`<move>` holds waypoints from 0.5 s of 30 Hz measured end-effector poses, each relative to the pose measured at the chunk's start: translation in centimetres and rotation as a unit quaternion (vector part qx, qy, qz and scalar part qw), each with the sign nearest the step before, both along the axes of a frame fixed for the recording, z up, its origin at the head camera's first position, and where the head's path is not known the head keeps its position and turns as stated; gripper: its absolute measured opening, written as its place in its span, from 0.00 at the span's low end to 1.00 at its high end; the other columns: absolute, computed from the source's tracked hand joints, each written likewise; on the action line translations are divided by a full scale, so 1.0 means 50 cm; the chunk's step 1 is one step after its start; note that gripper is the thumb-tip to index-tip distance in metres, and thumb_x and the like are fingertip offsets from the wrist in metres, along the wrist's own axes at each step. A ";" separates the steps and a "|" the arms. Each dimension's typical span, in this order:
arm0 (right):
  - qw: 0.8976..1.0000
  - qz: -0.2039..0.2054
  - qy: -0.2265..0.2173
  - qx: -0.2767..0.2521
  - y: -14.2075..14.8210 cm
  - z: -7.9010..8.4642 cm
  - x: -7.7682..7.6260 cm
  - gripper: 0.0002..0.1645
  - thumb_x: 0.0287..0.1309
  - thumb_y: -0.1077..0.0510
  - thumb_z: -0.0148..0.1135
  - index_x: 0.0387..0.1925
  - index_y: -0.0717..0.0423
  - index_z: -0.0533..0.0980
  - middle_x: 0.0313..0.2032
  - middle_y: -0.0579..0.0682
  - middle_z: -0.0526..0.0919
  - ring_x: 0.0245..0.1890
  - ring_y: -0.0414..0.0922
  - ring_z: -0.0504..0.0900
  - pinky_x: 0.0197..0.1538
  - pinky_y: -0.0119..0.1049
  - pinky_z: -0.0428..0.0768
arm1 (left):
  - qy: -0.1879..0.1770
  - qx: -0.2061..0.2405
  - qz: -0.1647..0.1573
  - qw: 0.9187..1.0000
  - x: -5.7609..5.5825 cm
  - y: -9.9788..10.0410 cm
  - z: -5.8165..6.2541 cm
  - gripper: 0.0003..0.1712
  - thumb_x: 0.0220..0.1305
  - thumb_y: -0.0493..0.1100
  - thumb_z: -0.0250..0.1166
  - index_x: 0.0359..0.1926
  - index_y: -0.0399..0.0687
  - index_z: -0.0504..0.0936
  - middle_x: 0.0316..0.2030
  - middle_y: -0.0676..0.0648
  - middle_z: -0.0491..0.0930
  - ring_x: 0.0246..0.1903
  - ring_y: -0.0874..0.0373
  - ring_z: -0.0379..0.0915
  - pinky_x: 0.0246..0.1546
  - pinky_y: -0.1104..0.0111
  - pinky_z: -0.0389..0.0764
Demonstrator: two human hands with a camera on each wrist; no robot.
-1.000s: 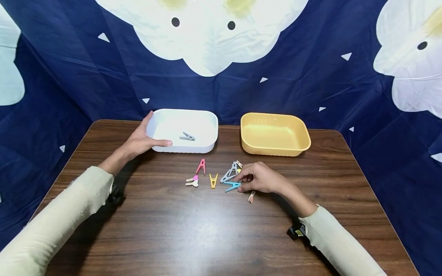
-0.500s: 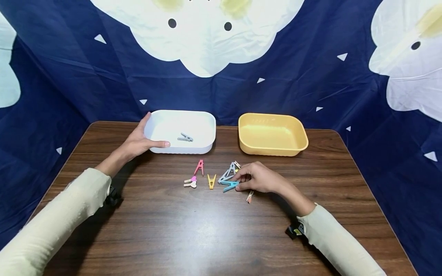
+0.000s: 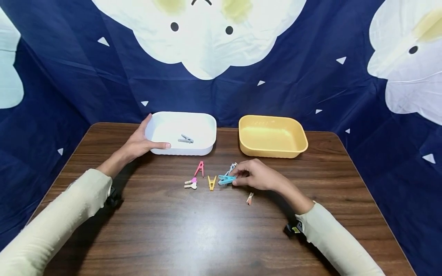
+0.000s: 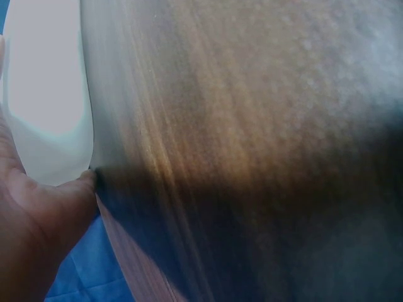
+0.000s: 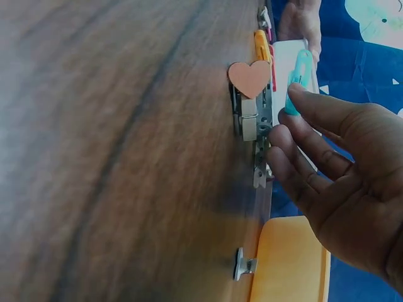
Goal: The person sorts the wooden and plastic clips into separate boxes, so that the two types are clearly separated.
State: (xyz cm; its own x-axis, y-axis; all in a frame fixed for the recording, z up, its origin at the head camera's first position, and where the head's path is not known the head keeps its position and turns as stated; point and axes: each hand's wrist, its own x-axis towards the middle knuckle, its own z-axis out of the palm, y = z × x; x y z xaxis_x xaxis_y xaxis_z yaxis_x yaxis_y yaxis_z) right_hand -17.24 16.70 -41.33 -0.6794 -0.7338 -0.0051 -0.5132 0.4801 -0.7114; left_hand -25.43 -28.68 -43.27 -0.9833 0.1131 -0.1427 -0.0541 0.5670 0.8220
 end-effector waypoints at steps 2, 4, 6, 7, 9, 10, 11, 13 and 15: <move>1.000 -0.006 0.006 -0.001 -0.005 0.003 -0.002 0.08 0.70 0.61 0.79 0.49 0.50 0.93 0.40 0.43 0.92 0.38 0.34 0.83 0.45 0.32 0.85 | 0.001 0.002 0.000 1.000 0.000 0.001 0.000 0.89 0.58 0.54 0.90 0.92 0.64 0.24 0.93 0.47 0.27 0.93 0.41 0.25 0.92 0.37 0.38; 1.000 -0.014 0.009 -0.002 -0.010 0.006 -0.005 0.08 0.70 0.60 0.79 0.49 0.50 0.93 0.41 0.43 0.93 0.38 0.34 0.83 0.45 0.31 0.84 | 0.003 0.003 0.001 1.000 0.000 0.001 -0.001 0.89 0.58 0.54 0.90 0.92 0.64 0.25 0.93 0.47 0.27 0.93 0.41 0.25 0.92 0.37 0.38; 1.000 -0.023 0.009 -0.004 -0.016 0.010 -0.007 0.08 0.71 0.60 0.79 0.49 0.50 0.93 0.41 0.43 0.93 0.38 0.35 0.82 0.46 0.32 0.83 | 0.005 0.005 0.002 1.000 -0.001 0.000 -0.001 0.89 0.58 0.53 0.90 0.92 0.63 0.25 0.93 0.47 0.28 0.93 0.42 0.26 0.92 0.37 0.38; 1.000 -0.027 0.008 -0.004 -0.018 0.012 -0.008 0.08 0.71 0.59 0.79 0.49 0.50 0.93 0.41 0.43 0.93 0.39 0.36 0.82 0.46 0.33 0.83 | 0.005 0.006 0.002 1.000 -0.001 0.000 -0.001 0.89 0.58 0.53 0.90 0.92 0.63 0.25 0.93 0.47 0.28 0.93 0.42 0.26 0.92 0.37 0.38; 0.999 -0.035 0.005 -0.004 -0.024 0.014 -0.010 0.08 0.71 0.58 0.79 0.50 0.49 0.93 0.43 0.43 0.93 0.40 0.36 0.82 0.46 0.33 0.82 | 0.005 0.008 0.003 1.000 -0.001 0.000 -0.001 0.88 0.58 0.53 0.90 0.92 0.63 0.25 0.93 0.47 0.28 0.93 0.42 0.25 0.92 0.38 0.38; 0.999 -0.038 0.005 -0.005 -0.027 0.015 -0.011 0.09 0.71 0.58 0.79 0.50 0.49 0.93 0.43 0.43 0.93 0.40 0.36 0.82 0.46 0.33 0.82 | 0.005 0.009 0.003 1.000 0.000 0.000 -0.001 0.88 0.58 0.53 0.90 0.92 0.63 0.25 0.93 0.47 0.28 0.93 0.42 0.25 0.92 0.38 0.38; 0.999 -0.043 0.003 -0.005 -0.030 0.014 -0.012 0.09 0.71 0.58 0.80 0.50 0.49 0.93 0.44 0.42 0.93 0.40 0.36 0.82 0.46 0.32 0.82 | 0.004 0.010 0.003 1.000 0.001 0.000 -0.001 0.88 0.58 0.52 0.90 0.92 0.63 0.25 0.93 0.47 0.28 0.93 0.42 0.25 0.92 0.38 0.38; 0.999 -0.051 -0.001 -0.008 -0.038 0.013 -0.015 0.09 0.70 0.57 0.80 0.50 0.49 0.93 0.42 0.42 0.94 0.38 0.36 0.83 0.43 0.31 0.81 | 0.003 0.010 0.003 1.000 0.002 0.001 -0.001 0.88 0.58 0.53 0.90 0.92 0.63 0.25 0.93 0.47 0.28 0.93 0.42 0.25 0.92 0.38 0.38; 0.998 -0.060 -0.009 -0.014 -0.044 0.010 -0.019 0.09 0.70 0.58 0.80 0.49 0.50 0.93 0.40 0.42 0.94 0.35 0.37 0.83 0.40 0.30 0.81 | 0.002 0.010 0.004 1.000 0.003 0.002 -0.001 0.89 0.58 0.53 0.90 0.93 0.63 0.25 0.93 0.46 0.28 0.93 0.42 0.26 0.92 0.38 0.38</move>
